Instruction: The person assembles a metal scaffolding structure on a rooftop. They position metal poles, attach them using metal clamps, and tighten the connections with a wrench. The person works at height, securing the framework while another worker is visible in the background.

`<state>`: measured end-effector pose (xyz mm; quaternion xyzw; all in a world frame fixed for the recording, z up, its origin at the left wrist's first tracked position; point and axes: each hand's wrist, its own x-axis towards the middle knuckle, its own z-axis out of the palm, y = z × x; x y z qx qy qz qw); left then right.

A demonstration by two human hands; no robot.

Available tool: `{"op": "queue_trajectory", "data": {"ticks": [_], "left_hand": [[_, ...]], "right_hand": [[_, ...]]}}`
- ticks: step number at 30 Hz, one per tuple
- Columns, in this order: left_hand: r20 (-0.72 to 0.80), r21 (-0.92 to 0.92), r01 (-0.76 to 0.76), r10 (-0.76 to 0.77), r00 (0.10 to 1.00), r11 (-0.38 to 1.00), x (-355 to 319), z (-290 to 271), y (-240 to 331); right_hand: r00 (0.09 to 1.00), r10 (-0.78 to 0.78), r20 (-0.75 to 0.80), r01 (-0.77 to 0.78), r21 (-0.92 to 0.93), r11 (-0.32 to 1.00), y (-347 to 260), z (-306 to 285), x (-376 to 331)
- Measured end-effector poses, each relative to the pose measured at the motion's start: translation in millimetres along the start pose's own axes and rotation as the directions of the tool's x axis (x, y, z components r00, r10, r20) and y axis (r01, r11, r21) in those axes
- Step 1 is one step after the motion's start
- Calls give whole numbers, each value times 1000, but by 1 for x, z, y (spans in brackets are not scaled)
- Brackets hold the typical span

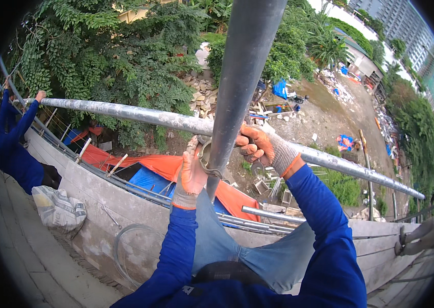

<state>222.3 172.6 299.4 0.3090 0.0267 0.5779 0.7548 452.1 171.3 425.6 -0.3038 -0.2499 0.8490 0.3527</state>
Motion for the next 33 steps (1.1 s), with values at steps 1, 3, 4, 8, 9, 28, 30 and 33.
{"op": "queue_trajectory", "data": {"ticks": [1,3,4,8,9,28,30,33], "left_hand": [[110,67,-4,-3,994,998,0,-6,5],[80,-55,120,-116,990,991,5,-37,-1],[74,-80,144,-138,988,986,7,-87,-14],[12,108,282,-285,959,953,2,-42,-4],[24,97,273,-277,961,957,4,-49,-5],[40,76,581,-585,810,810,33,-129,-31],[172,156,550,-571,803,821,44,-119,-24],[413,323,354,-467,782,878,53,-77,-22]], "right_hand": [[999,-34,-30,35,57,998,8,0,-3],[993,-88,-79,100,164,981,17,6,-1],[995,-95,-35,99,118,988,17,17,6],[960,-184,-211,213,125,969,28,5,-7],[946,-229,-228,229,-27,973,28,18,-10],[661,-750,4,137,-984,116,44,75,-26],[828,-536,-166,94,-901,424,22,67,-24],[890,-445,-103,114,-894,434,-8,54,-14]]}}
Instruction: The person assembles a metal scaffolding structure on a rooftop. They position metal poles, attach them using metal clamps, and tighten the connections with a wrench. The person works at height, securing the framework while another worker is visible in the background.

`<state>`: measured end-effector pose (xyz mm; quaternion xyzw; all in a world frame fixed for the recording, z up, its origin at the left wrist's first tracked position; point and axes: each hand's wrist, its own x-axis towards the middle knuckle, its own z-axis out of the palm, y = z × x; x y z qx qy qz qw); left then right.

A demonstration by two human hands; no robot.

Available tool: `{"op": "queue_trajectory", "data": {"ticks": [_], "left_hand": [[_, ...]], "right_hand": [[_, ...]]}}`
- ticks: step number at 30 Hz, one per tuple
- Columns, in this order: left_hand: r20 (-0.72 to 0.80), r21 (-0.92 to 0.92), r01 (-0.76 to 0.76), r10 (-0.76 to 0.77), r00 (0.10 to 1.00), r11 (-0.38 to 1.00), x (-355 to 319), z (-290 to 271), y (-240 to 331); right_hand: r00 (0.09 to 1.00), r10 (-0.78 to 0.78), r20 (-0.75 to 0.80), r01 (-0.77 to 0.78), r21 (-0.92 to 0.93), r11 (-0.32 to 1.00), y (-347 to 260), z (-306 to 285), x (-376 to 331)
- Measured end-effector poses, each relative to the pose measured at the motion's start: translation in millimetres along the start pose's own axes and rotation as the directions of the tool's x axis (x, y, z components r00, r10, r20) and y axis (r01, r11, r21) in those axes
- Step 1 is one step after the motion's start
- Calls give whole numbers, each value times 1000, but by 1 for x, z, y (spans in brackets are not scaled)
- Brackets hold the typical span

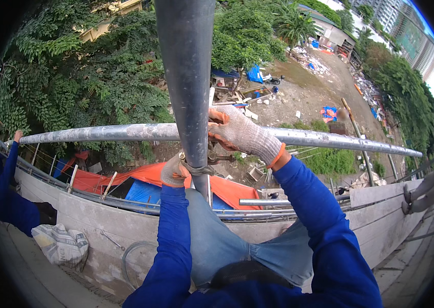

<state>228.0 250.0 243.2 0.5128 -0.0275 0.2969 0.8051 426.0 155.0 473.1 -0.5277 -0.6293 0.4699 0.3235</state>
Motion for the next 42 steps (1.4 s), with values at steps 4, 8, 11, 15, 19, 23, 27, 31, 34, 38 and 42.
{"op": "queue_trajectory", "data": {"ticks": [4,8,11,15,19,23,27,31,34,38,42], "left_hand": [[-29,-267,-15,8,1000,963,4,-1,-9],[-262,-51,-124,106,959,991,-12,-1,-12],[-178,37,-94,99,979,995,-14,22,7],[-345,42,-51,62,937,998,-15,59,29],[-237,168,-95,134,962,981,0,64,40],[-205,-22,-175,167,964,984,11,58,43],[-170,-273,-229,187,967,934,20,57,40],[-164,28,-203,205,965,979,14,60,42],[-155,321,-154,213,965,934,10,59,35],[-212,138,-128,155,965,982,8,71,48],[-257,50,-168,175,950,985,3,68,43]], "right_hand": [[887,-446,119,426,-584,691,1,-4,50],[693,-707,140,622,-613,487,5,0,45],[892,-450,-37,383,-466,798,18,-6,51],[987,-154,44,159,-176,971,37,-25,65],[997,-65,-36,56,-214,975,8,-14,31],[941,-338,7,247,-695,675,-32,7,40],[993,-114,-31,89,-441,893,-24,-7,63],[994,-105,11,103,-331,938,-5,-6,68],[926,-298,234,379,-591,712,13,-29,72],[906,-181,383,381,-549,744,28,-50,68],[995,26,95,-13,-135,991,-11,-52,71]]}}
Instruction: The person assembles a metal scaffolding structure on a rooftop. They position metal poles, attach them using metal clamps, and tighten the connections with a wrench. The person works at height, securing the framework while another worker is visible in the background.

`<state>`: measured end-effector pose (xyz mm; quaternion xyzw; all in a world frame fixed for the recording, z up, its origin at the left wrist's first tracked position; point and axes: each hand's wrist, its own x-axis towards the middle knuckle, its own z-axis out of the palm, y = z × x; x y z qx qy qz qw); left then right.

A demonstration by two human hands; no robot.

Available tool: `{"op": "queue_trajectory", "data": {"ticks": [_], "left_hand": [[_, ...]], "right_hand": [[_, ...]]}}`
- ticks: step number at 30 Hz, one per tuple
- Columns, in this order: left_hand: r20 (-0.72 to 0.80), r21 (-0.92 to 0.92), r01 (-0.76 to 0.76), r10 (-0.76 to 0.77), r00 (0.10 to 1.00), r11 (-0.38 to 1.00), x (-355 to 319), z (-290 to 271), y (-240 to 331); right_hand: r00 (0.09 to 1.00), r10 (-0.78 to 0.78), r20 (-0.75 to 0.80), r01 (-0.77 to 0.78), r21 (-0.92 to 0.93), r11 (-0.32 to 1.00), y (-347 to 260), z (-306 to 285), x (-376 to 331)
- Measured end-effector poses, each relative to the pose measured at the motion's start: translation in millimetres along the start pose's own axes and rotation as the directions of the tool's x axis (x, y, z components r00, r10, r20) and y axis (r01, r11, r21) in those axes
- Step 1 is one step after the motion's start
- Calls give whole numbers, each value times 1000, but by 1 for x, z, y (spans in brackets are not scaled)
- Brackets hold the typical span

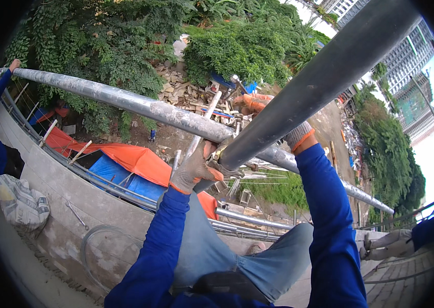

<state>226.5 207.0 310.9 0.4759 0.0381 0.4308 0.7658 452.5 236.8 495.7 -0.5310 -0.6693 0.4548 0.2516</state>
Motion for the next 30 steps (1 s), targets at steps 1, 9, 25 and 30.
{"op": "queue_trajectory", "data": {"ticks": [1,9,25,30], "left_hand": [[15,5,21,-21,1000,1000,1,0,-2],[-6,131,-93,95,995,987,2,3,2],[-101,-14,152,-152,983,988,-3,-24,-26],[-221,-93,52,-71,973,994,-17,-30,-34]], "right_hand": [[996,6,-87,3,97,995,-4,-9,-6],[716,-445,-537,296,-343,891,-23,-38,-59],[681,-267,-682,9,-357,934,57,121,-135],[673,-166,-721,-85,-298,951,46,158,-124]]}}
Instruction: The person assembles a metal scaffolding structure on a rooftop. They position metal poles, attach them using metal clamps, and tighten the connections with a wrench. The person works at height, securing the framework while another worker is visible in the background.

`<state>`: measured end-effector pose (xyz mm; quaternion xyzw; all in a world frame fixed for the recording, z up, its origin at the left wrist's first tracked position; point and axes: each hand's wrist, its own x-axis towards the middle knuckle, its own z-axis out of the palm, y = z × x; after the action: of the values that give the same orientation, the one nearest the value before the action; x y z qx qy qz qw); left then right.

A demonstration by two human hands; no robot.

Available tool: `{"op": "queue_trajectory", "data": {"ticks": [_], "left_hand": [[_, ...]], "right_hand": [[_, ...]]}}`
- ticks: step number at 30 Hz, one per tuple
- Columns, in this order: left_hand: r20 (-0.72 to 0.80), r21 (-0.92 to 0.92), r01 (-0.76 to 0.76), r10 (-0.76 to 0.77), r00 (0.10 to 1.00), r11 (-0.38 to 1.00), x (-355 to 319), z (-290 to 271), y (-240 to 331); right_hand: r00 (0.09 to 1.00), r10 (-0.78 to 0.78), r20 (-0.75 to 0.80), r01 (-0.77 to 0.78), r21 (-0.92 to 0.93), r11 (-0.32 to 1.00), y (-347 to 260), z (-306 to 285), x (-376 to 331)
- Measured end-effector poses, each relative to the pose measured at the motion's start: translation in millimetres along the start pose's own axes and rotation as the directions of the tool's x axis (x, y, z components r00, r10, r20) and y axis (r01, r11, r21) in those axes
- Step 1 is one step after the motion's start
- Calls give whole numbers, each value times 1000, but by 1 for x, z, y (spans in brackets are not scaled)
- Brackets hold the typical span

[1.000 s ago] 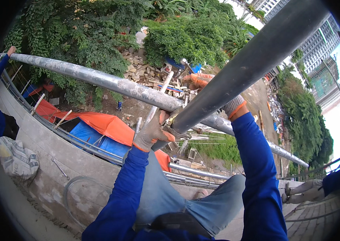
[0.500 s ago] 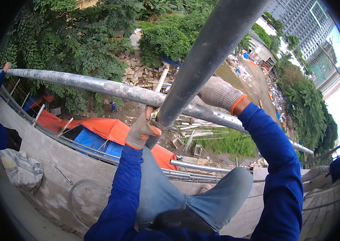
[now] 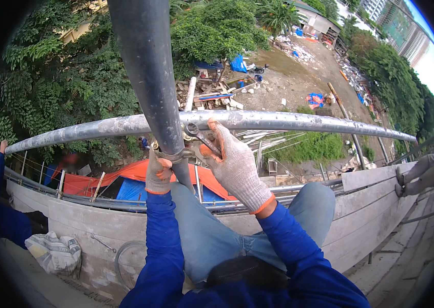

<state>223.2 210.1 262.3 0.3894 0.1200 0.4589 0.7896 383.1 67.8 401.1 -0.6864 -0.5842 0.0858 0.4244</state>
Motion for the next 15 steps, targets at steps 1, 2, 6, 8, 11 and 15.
{"op": "queue_trajectory", "data": {"ticks": [1,2,6,8,11,15], "left_hand": [[-15,-5,-20,20,1000,1000,1,-1,-3],[-29,-9,-40,40,999,999,2,-4,-6],[56,-72,42,-38,998,997,2,-21,-3],[80,-48,30,-26,996,998,6,6,7],[151,-67,-30,40,988,997,5,19,11],[61,24,-51,49,997,998,-1,12,11]], "right_hand": [[998,-44,-43,47,82,996,4,7,-4],[992,-84,-90,98,160,982,4,13,-8],[986,166,11,-166,138,976,-21,12,-29],[983,145,-117,-113,241,964,-24,30,-39],[926,357,-123,-212,612,762,-9,53,-47],[899,427,101,-344,767,542,-12,35,-33]]}}
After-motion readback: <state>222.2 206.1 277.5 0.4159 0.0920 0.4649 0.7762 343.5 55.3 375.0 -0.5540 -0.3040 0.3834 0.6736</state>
